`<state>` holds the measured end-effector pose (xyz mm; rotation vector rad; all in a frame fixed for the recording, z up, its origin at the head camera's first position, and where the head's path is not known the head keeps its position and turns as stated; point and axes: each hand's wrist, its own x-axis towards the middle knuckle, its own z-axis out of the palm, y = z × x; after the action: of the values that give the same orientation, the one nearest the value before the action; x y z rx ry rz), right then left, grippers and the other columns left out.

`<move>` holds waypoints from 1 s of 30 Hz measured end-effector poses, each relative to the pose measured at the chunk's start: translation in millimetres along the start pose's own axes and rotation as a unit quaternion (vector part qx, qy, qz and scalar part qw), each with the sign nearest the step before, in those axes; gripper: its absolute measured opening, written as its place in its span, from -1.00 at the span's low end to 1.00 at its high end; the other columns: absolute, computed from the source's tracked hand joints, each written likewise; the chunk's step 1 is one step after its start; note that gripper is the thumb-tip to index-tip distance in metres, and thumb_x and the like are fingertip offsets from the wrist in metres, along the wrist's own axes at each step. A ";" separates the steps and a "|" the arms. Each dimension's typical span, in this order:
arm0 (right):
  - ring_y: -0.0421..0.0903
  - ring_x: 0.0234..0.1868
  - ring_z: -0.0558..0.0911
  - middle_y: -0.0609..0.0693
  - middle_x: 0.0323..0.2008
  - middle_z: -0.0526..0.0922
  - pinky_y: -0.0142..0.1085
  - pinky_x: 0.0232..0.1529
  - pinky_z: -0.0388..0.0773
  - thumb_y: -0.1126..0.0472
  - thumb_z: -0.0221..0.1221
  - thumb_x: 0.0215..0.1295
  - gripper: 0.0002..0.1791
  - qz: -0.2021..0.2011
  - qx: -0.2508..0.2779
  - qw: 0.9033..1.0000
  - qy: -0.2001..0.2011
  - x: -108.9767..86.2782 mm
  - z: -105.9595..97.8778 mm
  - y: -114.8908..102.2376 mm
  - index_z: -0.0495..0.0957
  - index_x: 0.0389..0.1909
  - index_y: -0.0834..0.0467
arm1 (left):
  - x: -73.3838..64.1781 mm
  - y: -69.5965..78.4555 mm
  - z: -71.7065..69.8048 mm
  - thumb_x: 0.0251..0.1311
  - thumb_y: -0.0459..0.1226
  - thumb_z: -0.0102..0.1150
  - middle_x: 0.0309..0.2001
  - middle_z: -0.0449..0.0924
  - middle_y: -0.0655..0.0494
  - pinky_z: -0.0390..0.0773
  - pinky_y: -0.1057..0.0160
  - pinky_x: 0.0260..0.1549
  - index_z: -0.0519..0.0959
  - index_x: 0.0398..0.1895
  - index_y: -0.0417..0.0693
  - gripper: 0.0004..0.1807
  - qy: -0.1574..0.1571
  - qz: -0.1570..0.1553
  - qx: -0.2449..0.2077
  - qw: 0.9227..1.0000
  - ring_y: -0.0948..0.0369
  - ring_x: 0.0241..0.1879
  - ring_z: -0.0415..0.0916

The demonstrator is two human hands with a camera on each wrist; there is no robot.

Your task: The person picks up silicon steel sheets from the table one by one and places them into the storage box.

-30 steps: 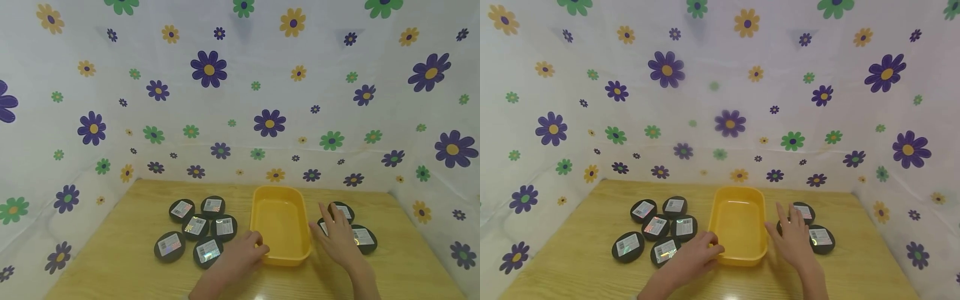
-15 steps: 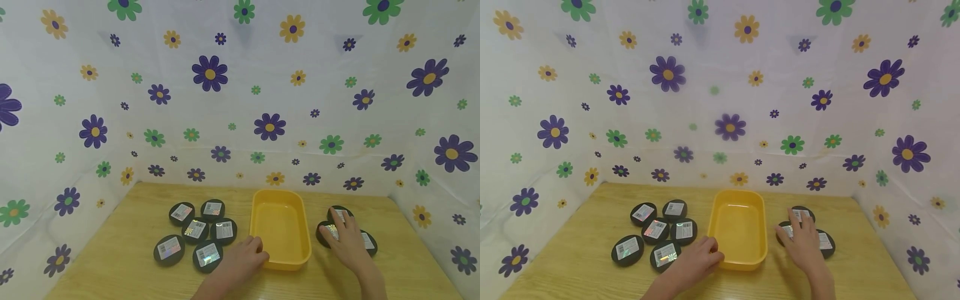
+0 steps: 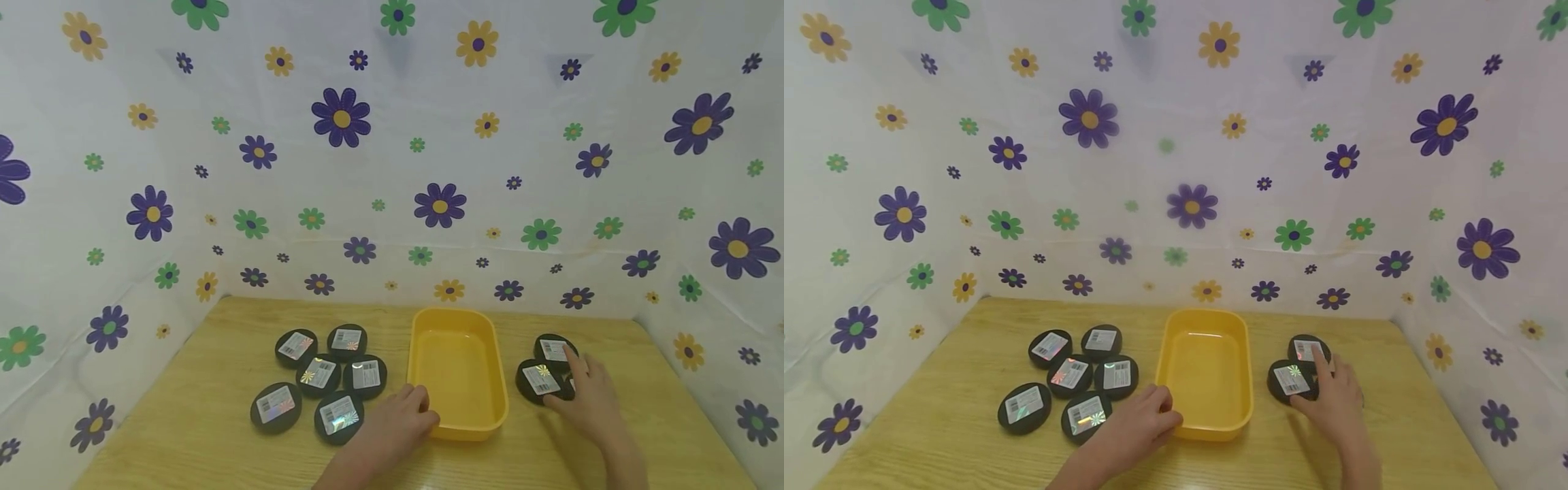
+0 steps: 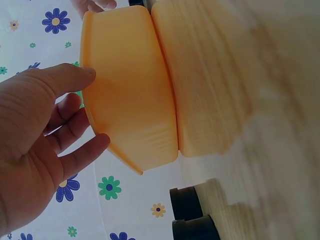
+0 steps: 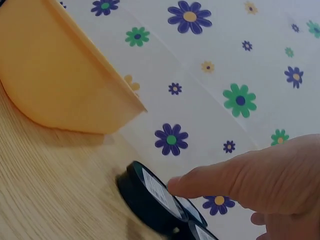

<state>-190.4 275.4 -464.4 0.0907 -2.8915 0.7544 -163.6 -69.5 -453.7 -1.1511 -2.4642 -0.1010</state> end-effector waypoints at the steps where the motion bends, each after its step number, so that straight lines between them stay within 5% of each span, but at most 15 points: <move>1: 0.64 0.29 0.07 0.67 0.32 0.00 0.47 0.20 0.10 0.11 0.43 0.04 0.07 0.005 0.000 1.000 -0.002 0.3 -0.7 3.1 0.02 0.45 0.36 | -0.1 -0.3 0.2 0.01 -0.24 0.43 -0.37 0.30 0.23 0.23 0.48 -0.53 0.64 -0.42 0.17 -0.87 0.001 0.000 0.001 1.000 0.29 -0.39 0.25; 15: 0.68 0.32 -0.15 0.72 0.33 -0.25 0.51 0.22 -0.11 0.05 0.45 -0.03 0.29 0.096 0.028 0.993 -0.060 -2.2 -6.2 39.1 -0.24 0.49 0.42 | -0.9 -0.8 5.4 -0.01 -0.26 0.43 -0.37 0.32 0.23 0.23 0.49 -0.52 0.63 -0.43 0.18 -0.85 0.033 0.021 0.011 0.999 0.29 -0.39 0.27; 30: 0.68 0.23 0.10 0.74 0.26 -0.08 0.45 0.20 0.11 0.09 0.41 0.06 0.35 0.116 0.077 0.986 -0.092 -0.1 -3.0 51.8 -0.47 0.47 0.42 | -1.8 -0.8 3.2 0.04 -0.23 0.44 -0.37 0.35 0.26 0.23 0.52 -0.50 0.65 -0.41 0.19 -0.87 0.031 0.023 0.009 0.999 0.31 -0.38 0.27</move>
<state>-194.9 322.1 -486.8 -0.1712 -3.0490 1.0610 -164.2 -70.5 -457.3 -1.1791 -2.3776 -0.1008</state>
